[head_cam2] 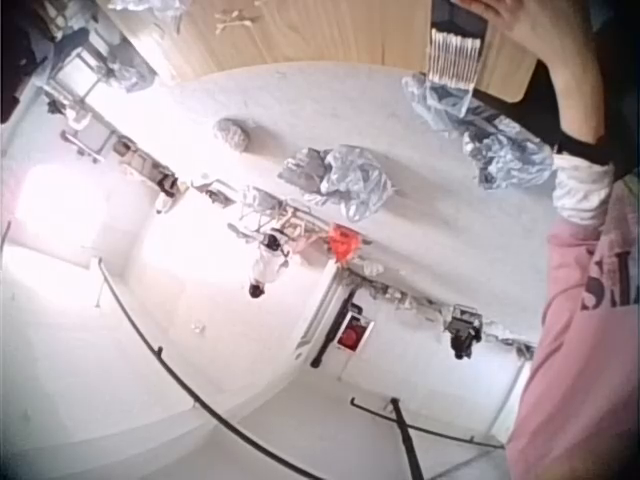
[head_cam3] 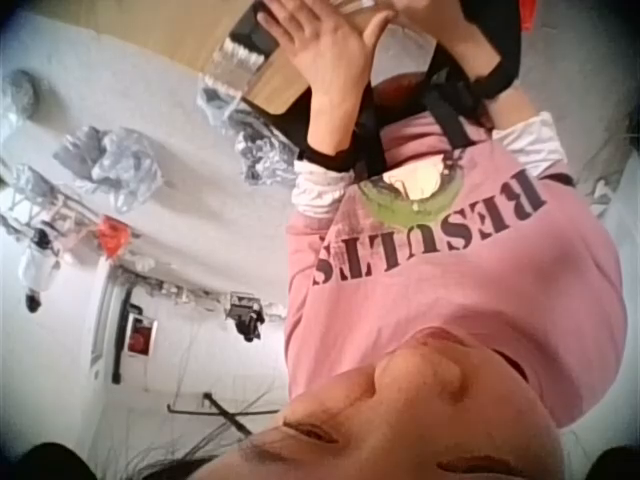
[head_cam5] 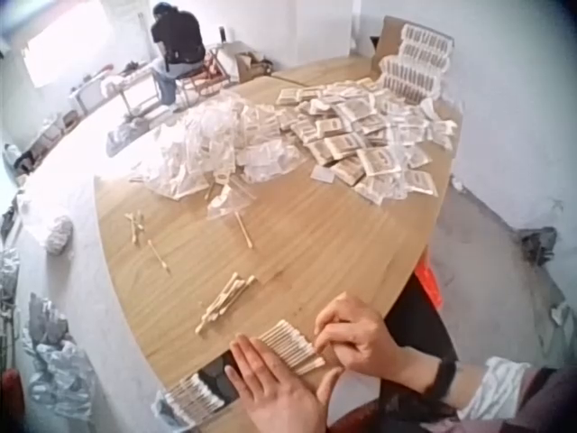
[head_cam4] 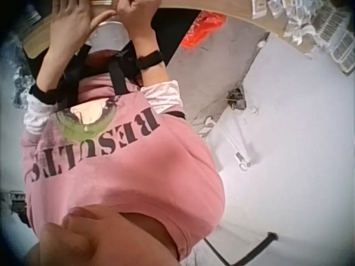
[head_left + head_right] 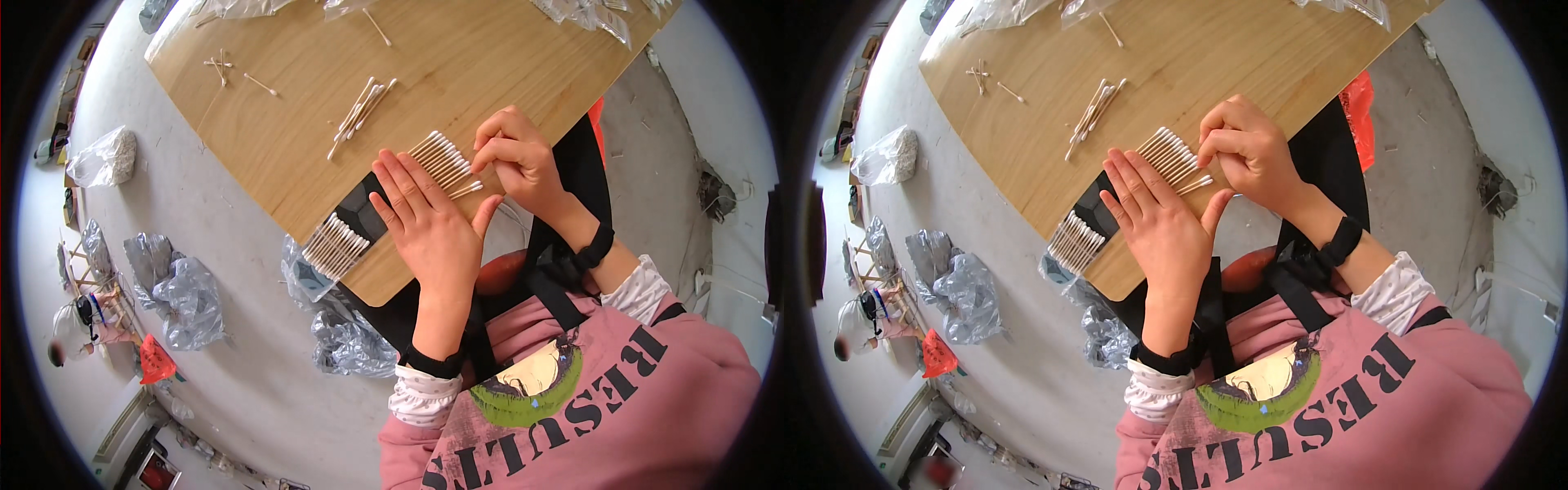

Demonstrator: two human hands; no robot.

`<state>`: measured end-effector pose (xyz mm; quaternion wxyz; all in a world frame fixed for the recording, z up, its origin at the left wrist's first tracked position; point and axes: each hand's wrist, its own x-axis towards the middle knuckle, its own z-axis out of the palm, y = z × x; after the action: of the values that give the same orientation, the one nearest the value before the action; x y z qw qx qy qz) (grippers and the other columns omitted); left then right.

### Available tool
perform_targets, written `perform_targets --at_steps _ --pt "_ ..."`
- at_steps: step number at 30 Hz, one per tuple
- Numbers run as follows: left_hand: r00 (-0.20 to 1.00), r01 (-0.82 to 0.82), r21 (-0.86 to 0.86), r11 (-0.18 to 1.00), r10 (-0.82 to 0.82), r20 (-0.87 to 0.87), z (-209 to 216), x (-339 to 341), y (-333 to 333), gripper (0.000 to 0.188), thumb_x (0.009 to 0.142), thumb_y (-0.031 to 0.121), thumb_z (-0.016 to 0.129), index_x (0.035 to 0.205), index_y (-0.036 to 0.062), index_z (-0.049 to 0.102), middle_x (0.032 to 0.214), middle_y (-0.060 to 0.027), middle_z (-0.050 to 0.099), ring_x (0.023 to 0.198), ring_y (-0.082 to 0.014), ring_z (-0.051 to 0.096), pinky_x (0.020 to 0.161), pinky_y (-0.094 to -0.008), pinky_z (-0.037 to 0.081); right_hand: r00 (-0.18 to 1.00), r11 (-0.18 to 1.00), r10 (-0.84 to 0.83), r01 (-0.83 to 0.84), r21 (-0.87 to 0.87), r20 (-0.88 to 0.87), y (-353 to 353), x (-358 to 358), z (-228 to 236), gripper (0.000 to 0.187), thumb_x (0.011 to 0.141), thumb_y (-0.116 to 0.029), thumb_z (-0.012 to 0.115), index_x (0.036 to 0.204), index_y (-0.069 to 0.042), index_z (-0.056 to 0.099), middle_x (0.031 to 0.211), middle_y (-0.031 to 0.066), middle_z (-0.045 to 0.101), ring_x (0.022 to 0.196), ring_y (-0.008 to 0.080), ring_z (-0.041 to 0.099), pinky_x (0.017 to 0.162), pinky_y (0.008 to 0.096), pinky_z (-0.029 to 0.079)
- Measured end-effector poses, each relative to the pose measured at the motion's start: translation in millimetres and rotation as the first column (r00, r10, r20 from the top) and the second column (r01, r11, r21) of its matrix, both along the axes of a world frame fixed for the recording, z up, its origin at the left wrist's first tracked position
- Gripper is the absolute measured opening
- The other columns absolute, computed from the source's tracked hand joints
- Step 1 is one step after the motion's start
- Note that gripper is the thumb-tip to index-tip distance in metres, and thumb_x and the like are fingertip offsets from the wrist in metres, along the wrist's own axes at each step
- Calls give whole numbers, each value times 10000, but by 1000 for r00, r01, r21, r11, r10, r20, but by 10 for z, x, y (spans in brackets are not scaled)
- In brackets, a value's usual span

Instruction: The person picks up a plastic bag, places cotton swabs into it by hand, and seals the bag. Then, they gather more cotton swabs from the table, align them into a row, and place them into another plastic bag before sealing it.

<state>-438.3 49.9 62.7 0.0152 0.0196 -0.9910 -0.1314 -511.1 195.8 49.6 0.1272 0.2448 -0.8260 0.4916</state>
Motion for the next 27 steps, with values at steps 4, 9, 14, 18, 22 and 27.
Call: perform_targets --at_steps 4,9,14,18,22,27 --pt "1000 -8 -29 1000 8 -1 -16 -2 0 1216 814 771 562 1534 -139 196 1627 -311 173 1546 -394 130 1242 -507 80 1000 1000 21 -21 16 12 -12 8 -15 273 712 162 568 735 -70 711 853 36 610 846 211 551 694 301 449" --pt "1000 2 -1 1000 -2 -4 -7 -7 -8 1192 852 734 571 1538 -146 152 1626 -324 145 1544 -405 120 1227 -539 130 999 998 -15 17 59 -39 -28 -8 -9 200 706 97 641 693 -98 682 840 -1 617 832 193 587 659 308 479" --pt "1000 3 -2 1000 -3 -8 -8 -4 -6 1188 854 731 572 1538 -144 152 1626 -323 145 1544 -405 116 1227 -540 129 999 997 -16 18 69 -34 -31 -9 -10 191 708 87 640 691 -100 678 838 -2 617 836 196 593 661 309 481" --pt "1000 -1 -5 1000 1 2 -5 -5 -7 1184 855 729 574 1540 -141 155 1627 -320 145 1545 -404 114 1227 -539 127 999 994 23 -18 109 -44 -9 -7 3 181 707 77 640 695 -100 677 836 -2 616 836 199 594 667 307 484" --pt "1000 -1 4 1000 1 1 3 -5 -3 1182 854 727 578 1540 -139 159 1628 -317 146 1545 -401 117 1227 -539 127 999 998 -3 5 61 -32 -15 -3 -10 180 716 79 642 714 -97 681 853 -1 619 847 201 594 671 308 486" --pt "1000 -6 7 1000 6 -7 -15 -4 -9 1181 854 726 580 1541 -138 160 1628 -317 149 1545 -401 119 1227 -538 130 999 997 -37 39 61 -21 -48 -9 20 175 737 78 647 751 -92 688 892 1 629 862 199 595 676 312 491"
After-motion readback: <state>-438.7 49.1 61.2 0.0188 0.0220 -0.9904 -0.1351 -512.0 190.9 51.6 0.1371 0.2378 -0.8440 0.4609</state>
